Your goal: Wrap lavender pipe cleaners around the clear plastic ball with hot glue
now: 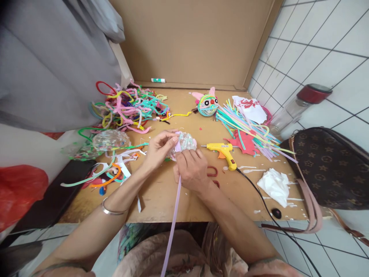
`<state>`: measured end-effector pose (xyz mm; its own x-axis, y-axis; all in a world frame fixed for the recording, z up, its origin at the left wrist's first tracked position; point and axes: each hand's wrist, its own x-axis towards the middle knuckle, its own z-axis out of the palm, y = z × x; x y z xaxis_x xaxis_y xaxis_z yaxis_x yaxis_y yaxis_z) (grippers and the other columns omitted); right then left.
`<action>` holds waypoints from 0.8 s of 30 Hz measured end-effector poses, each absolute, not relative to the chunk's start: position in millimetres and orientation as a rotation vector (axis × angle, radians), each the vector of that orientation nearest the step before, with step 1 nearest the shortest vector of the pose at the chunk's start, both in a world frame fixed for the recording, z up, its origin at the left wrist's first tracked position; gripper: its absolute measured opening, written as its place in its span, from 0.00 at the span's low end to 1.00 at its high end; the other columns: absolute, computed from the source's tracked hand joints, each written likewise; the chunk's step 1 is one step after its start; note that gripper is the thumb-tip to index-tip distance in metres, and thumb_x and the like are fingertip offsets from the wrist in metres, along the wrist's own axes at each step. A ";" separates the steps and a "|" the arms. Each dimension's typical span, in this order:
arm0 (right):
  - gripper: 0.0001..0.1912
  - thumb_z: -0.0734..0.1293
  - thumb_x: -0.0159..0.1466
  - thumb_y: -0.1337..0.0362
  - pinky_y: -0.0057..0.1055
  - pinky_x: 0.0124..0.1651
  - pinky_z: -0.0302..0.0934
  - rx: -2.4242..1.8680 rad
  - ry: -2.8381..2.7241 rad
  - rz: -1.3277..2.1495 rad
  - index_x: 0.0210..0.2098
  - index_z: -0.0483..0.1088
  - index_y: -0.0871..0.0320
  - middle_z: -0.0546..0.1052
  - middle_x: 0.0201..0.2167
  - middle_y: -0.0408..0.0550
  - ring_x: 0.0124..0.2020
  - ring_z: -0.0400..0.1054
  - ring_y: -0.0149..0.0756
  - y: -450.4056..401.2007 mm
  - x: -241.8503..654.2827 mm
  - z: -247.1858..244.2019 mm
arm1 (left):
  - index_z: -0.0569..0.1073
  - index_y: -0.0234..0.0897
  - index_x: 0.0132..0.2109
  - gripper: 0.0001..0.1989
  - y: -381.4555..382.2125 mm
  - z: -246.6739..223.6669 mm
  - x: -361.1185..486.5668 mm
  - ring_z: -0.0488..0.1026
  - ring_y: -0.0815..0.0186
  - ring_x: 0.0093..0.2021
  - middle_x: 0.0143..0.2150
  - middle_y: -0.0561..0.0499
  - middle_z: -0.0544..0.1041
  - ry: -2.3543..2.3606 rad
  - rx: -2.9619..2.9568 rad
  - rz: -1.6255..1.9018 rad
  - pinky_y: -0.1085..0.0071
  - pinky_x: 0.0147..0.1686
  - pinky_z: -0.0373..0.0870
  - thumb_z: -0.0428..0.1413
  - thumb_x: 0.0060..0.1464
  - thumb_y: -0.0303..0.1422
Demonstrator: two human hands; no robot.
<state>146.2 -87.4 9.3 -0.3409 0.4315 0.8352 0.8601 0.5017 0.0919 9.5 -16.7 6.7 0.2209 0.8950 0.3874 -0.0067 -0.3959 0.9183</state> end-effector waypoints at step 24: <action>0.09 0.59 0.56 0.74 0.34 0.33 0.49 -1.060 -1.982 -0.707 0.31 0.68 0.58 0.70 0.22 0.45 0.27 0.58 0.36 -86.3 147.4 6.8 | 0.78 0.38 0.39 0.08 -15.9 1.6 12.3 0.72 0.57 0.59 0.51 0.43 0.79 0.822 1.601 1.333 0.59 0.59 0.66 0.59 0.55 0.36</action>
<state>147.4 -86.3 6.8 -0.3614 0.4337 0.8254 0.8581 0.5011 0.1124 12.3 -15.9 1.6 0.2078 0.8920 0.4013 -0.0421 -0.4017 0.9148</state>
